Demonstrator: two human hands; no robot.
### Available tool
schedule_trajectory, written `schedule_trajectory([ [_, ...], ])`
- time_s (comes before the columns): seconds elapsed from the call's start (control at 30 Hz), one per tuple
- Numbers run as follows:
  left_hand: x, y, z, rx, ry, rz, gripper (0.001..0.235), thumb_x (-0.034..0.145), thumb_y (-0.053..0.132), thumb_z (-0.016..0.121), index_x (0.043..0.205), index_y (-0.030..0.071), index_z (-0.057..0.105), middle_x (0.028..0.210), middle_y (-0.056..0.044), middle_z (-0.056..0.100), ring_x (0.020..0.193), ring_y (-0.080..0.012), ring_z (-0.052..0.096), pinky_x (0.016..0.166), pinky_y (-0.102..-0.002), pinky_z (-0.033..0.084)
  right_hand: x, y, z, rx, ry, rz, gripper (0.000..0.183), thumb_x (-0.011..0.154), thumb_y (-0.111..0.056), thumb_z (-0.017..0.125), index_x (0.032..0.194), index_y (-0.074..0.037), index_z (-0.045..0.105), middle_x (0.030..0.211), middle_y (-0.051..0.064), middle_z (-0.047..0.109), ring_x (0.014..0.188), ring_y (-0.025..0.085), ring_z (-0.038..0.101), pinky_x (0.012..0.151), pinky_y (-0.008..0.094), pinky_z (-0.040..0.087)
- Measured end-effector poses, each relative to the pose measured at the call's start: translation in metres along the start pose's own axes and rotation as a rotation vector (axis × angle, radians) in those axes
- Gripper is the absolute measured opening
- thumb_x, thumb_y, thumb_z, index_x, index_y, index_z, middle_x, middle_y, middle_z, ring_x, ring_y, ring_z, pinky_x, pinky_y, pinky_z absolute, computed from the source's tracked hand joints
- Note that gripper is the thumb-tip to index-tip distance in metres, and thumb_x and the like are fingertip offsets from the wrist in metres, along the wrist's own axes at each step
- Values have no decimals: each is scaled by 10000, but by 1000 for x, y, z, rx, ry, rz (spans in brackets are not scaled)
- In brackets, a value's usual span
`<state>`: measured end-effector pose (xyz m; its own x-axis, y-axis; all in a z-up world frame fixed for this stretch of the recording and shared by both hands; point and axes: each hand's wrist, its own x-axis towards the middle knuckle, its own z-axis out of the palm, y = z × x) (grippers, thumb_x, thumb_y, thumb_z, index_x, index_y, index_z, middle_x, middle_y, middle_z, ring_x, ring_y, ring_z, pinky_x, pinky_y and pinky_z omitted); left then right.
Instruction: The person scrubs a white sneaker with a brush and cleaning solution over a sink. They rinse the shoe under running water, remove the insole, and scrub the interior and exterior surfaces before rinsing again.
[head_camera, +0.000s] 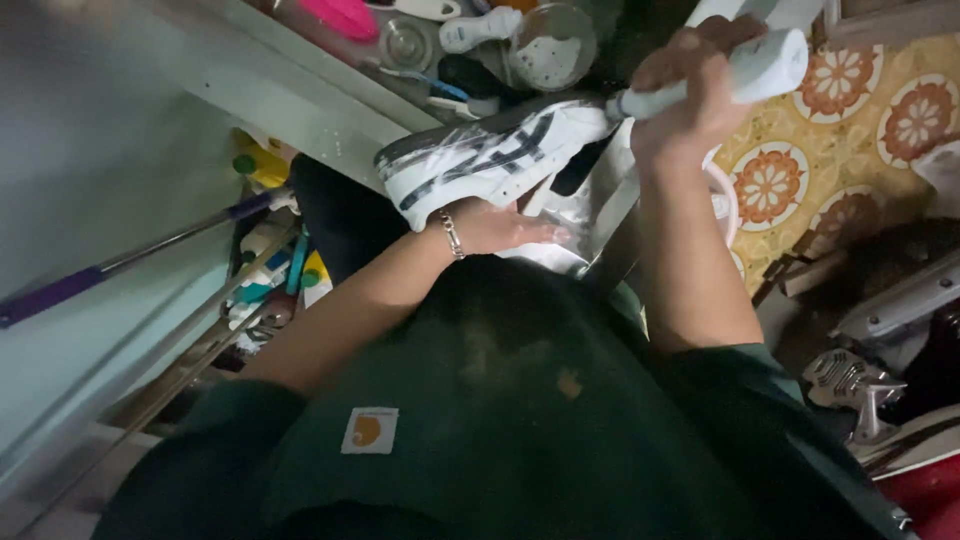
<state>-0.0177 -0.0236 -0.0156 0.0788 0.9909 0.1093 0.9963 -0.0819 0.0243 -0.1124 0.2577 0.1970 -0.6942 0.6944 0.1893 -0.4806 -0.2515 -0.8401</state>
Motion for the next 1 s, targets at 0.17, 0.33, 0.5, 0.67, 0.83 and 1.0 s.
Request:
schedule_trajectory([
  [0.17,-21,2,-29,-138,117,-142,992,1192,20,748,1972,457,317,1964,245,500,945,-63,853,721,-325,774,-45,1,19,146,-304,-89,336,1193,-128,878,1473,-115,691,1144,147,757,828,283,710,648,455,602],
  [0.33,-34,-4,-28,-114,265,-212,753,1269,339,823,1904,507,454,1714,308,758,707,-174,838,580,-424,749,-21,-16,30,29,-71,-19,255,1030,-29,749,996,-141,523,735,100,415,504,258,407,466,442,383],
  [0.5,-48,-19,-58,-132,285,-242,640,1243,403,858,1827,519,626,1569,354,835,491,-66,484,396,-308,426,-38,0,22,188,-363,-143,424,1208,-44,740,1596,-203,675,1320,99,705,745,228,563,577,401,529],
  [0.67,-55,-19,-55,-309,287,-228,624,1256,295,876,1827,382,641,1441,175,763,845,-15,690,654,-279,610,-30,-21,45,92,-207,-148,322,1093,23,778,1358,-127,671,981,106,578,588,249,486,459,417,451],
  [0.83,-47,-38,-149,-217,485,-302,625,1157,460,1048,1705,382,757,1363,-35,913,1079,-269,886,1068,-473,723,-37,-14,9,113,-317,-191,405,1165,66,751,1502,-144,676,1127,140,694,593,261,538,435,406,500],
  [1.0,-30,-56,-266,-1473,631,-667,946,1079,298,969,1840,-1,495,1904,-211,570,1835,-391,527,1601,-509,394,-29,-29,-15,-17,-41,-89,526,1023,123,739,1458,-165,808,1115,80,806,582,273,547,464,440,504],
])
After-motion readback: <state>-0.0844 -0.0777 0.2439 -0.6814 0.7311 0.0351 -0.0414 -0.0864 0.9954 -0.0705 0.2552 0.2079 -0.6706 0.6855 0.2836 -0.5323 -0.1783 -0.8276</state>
